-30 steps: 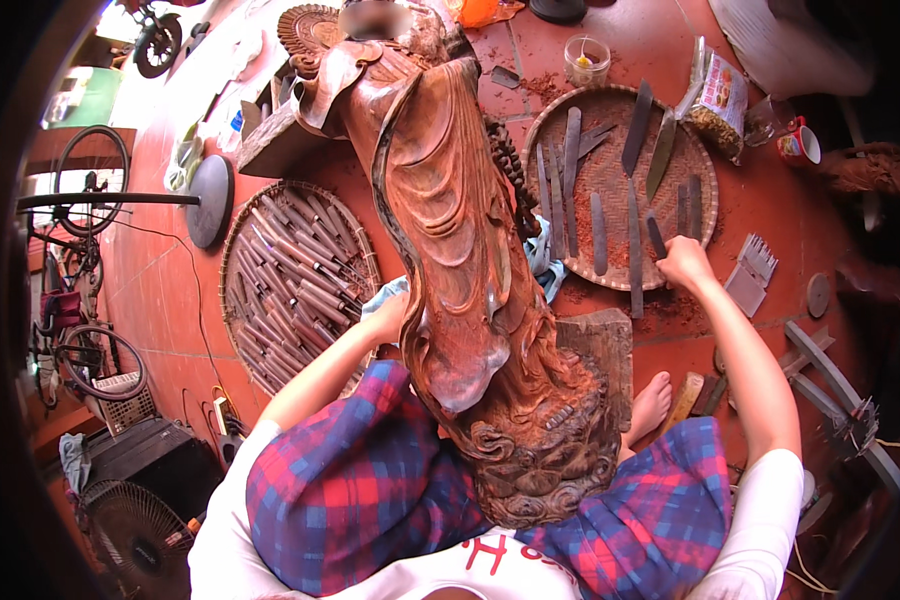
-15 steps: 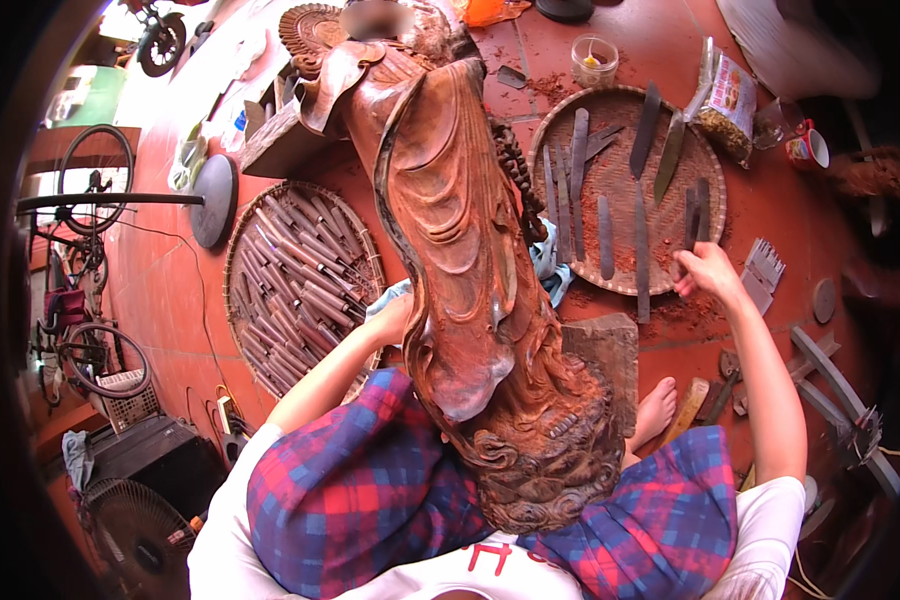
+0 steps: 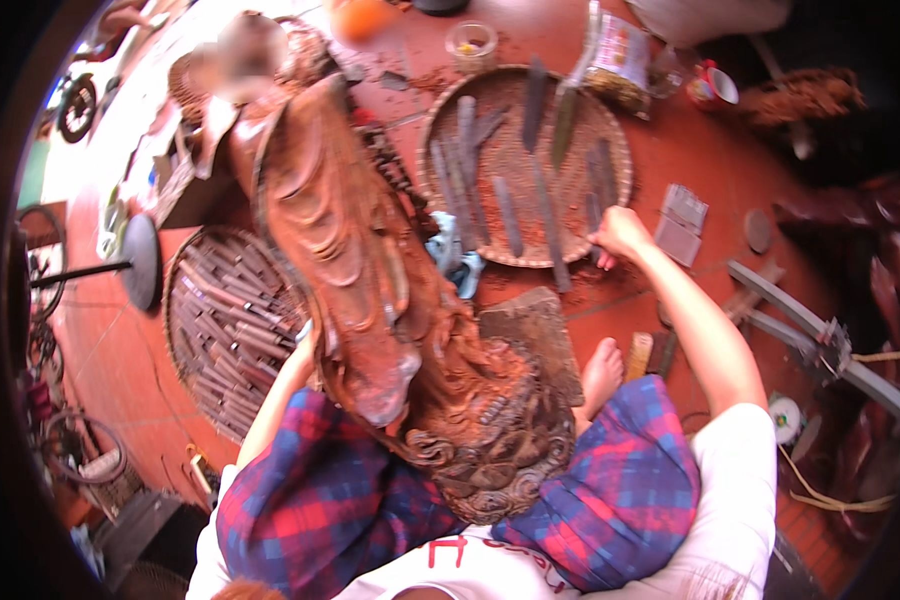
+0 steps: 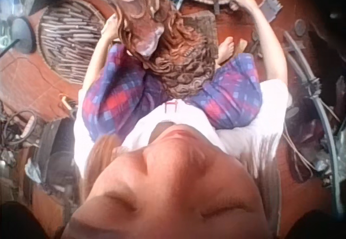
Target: The person sits on the floor and carves a large wooden sculpture using a chisel and a wooden mallet. They repeatedly strike the chisel to shape the wood, occasionally pause to wipe the surface with a cloth, and switch between different chisels to refine the details.
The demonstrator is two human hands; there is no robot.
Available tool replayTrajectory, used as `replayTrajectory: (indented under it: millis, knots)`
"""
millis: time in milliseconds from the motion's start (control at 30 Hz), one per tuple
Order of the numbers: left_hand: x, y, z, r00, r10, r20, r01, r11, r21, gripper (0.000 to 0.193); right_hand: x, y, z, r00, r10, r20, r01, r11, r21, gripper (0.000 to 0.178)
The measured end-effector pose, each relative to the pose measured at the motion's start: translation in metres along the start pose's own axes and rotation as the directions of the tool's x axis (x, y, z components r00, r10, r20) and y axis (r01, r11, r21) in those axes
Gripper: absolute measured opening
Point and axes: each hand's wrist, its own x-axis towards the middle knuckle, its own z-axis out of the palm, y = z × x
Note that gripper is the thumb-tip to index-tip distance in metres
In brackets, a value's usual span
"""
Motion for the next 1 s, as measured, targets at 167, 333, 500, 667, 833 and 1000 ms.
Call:
replayTrajectory:
  millis: [167, 333, 500, 667, 833, 1000]
  knots:
    - [0.005, 0.015, -0.007, 0.999, 0.036, -0.012, -0.034, 0.991, 0.129, 0.027, -0.027, -0.032, 0.004, 0.889, -0.329, -0.318, 0.124, 0.842, -0.524, 0.036]
    - [-0.006, 0.051, -0.021, 0.995, -0.098, -0.006, 0.098, 0.99, 0.098, 0.027, -0.022, -0.062, 0.036, 0.857, -0.484, -0.175, 0.407, 0.846, -0.344, 0.018]
    - [-0.006, 0.018, -0.009, 0.99, 0.143, -0.016, -0.141, 0.986, 0.092, 0.03, 0.001, -0.104, 0.086, 0.835, -0.509, -0.208, 0.321, 0.758, -0.568, 0.038]
    - [0.001, 0.02, -0.011, 0.993, 0.117, -0.03, -0.114, 0.988, 0.104, 0.039, 0.021, -0.108, 0.09, 0.899, -0.407, -0.164, 0.301, 0.843, -0.445, 0.037]
    - [0.009, 0.012, -0.004, 0.997, 0.078, 0.003, -0.078, 0.993, 0.093, 0.036, 0.016, -0.099, 0.079, 0.85, -0.482, -0.213, 0.386, 0.845, -0.371, 0.042]
    - [0.017, 0.011, 0.002, 0.997, 0.076, 0.014, -0.076, 0.996, 0.037, 0.045, 0.018, -0.08, 0.072, 0.716, -0.681, -0.153, 0.56, 0.691, -0.457, 0.04]
